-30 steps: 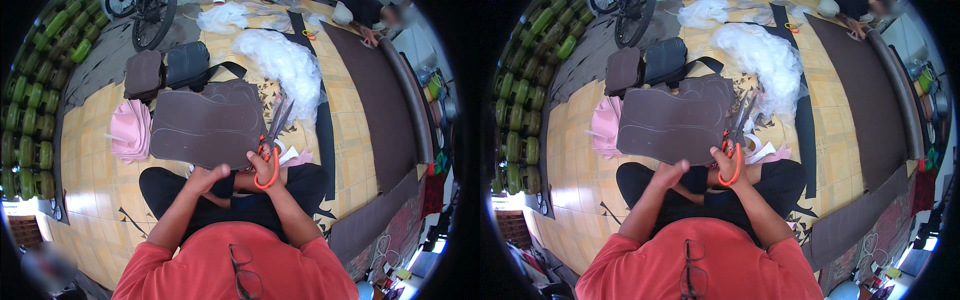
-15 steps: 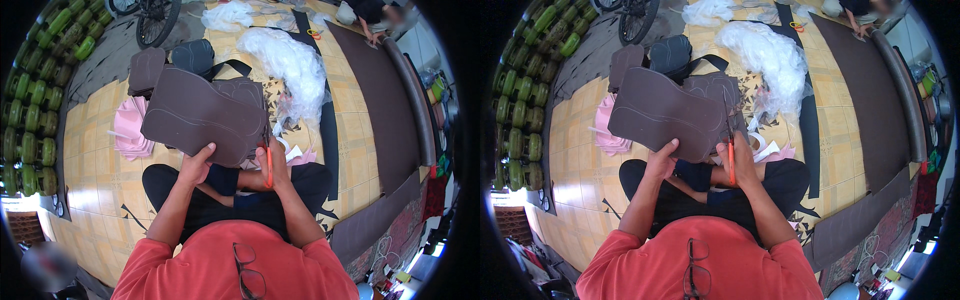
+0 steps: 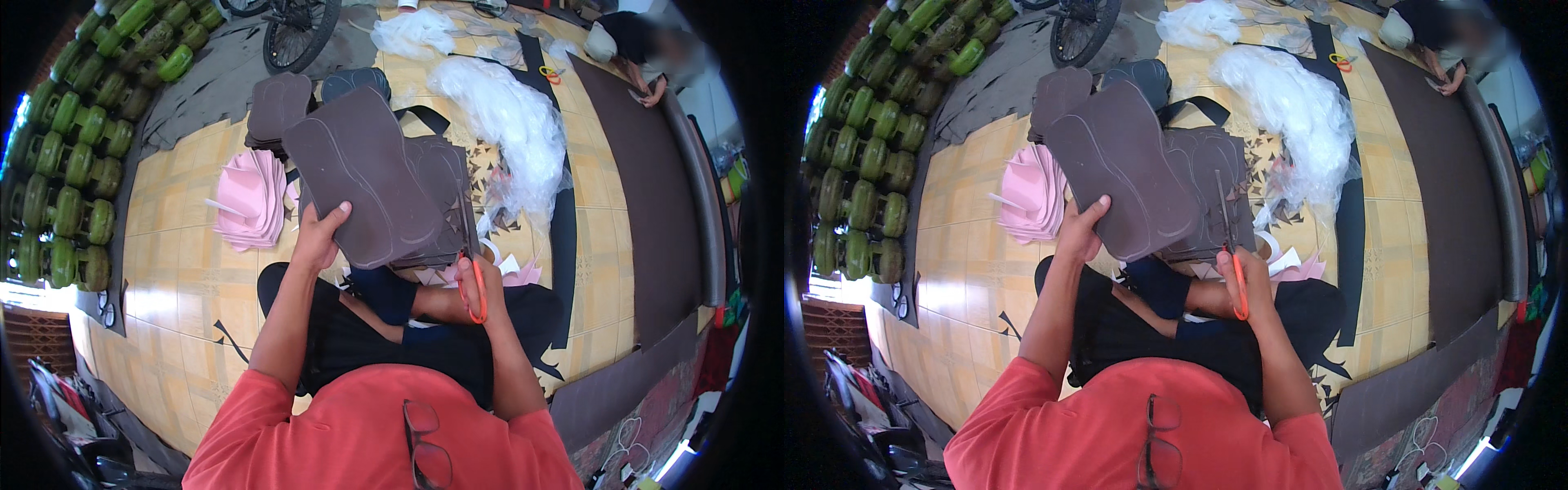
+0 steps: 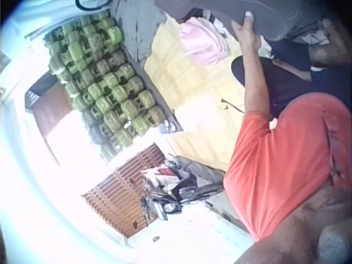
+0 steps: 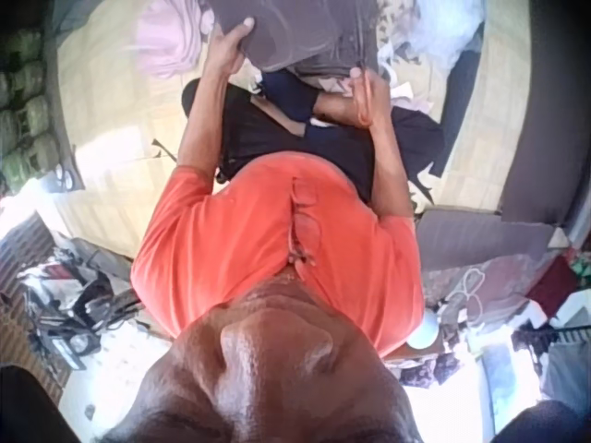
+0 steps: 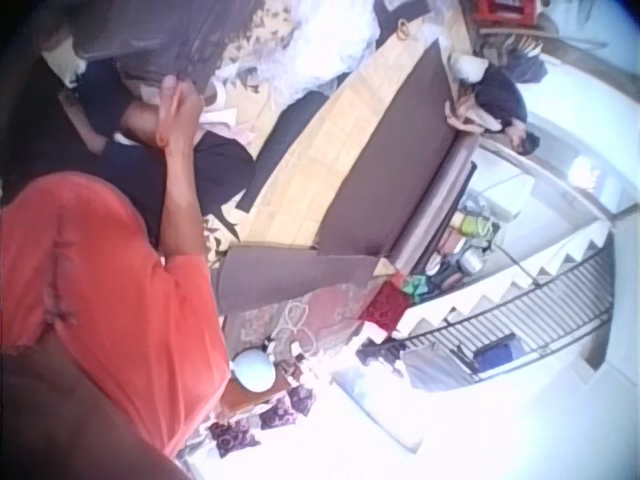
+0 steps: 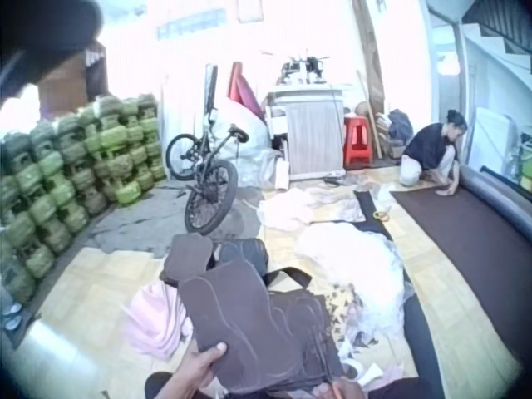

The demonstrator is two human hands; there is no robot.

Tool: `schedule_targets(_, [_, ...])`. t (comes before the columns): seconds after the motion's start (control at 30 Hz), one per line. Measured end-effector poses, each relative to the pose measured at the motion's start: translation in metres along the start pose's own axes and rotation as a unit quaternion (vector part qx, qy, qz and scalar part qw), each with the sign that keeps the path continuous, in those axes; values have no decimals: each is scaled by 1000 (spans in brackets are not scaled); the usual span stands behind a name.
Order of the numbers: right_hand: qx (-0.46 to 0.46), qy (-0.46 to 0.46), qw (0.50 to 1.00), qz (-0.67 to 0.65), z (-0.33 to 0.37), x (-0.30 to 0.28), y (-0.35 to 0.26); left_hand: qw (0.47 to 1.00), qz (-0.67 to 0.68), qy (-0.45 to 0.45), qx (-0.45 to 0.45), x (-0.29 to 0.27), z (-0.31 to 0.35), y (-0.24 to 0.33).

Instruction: The person sits on the floor and uses orange-handled scissors to cut a stack of brown fabric pieces along a pre-drawn outline. The person repeatedly cuts the stacked layers and places the finished pieces to the side.

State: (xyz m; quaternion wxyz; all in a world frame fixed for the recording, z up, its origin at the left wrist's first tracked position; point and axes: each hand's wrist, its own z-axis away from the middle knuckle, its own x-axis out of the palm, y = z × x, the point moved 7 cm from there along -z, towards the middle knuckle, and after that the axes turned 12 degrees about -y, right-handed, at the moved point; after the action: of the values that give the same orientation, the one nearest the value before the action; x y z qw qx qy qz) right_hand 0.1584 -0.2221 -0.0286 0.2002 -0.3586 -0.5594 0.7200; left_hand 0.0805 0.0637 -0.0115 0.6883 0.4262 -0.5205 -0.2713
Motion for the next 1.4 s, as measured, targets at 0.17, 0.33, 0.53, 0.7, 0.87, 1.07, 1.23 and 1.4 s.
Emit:
schedule_targets(0.17, [-12,9,999,-47,-4,1,6,998,-36,-36,-26,5,6,-1])
schedule_targets(0.33, [31,7,991,-128,-10,8,-2,998,-48,-28,-33,-2,8,-4])
schedule_targets(0.53, [52,21,988,-143,3,2,23,991,-118,60,-8,-75,-22,22])
schedule_targets(0.7, [98,35,982,-155,17,-1,49,976,-200,23,-84,-131,-58,27])
schedule_targets(0.87, [99,18,986,-133,14,3,44,811,-511,175,-226,-281,-49,-60])
schedule_targets(1.07, [136,56,982,-117,26,-7,61,647,-709,181,-214,-158,-27,-62])
schedule_targets(1.23, [132,52,980,-138,21,-1,60,682,-689,166,-178,-184,-28,-72])
schedule_targets(1.4, [138,57,978,-144,19,3,68,626,-737,222,-128,-175,-25,-59])
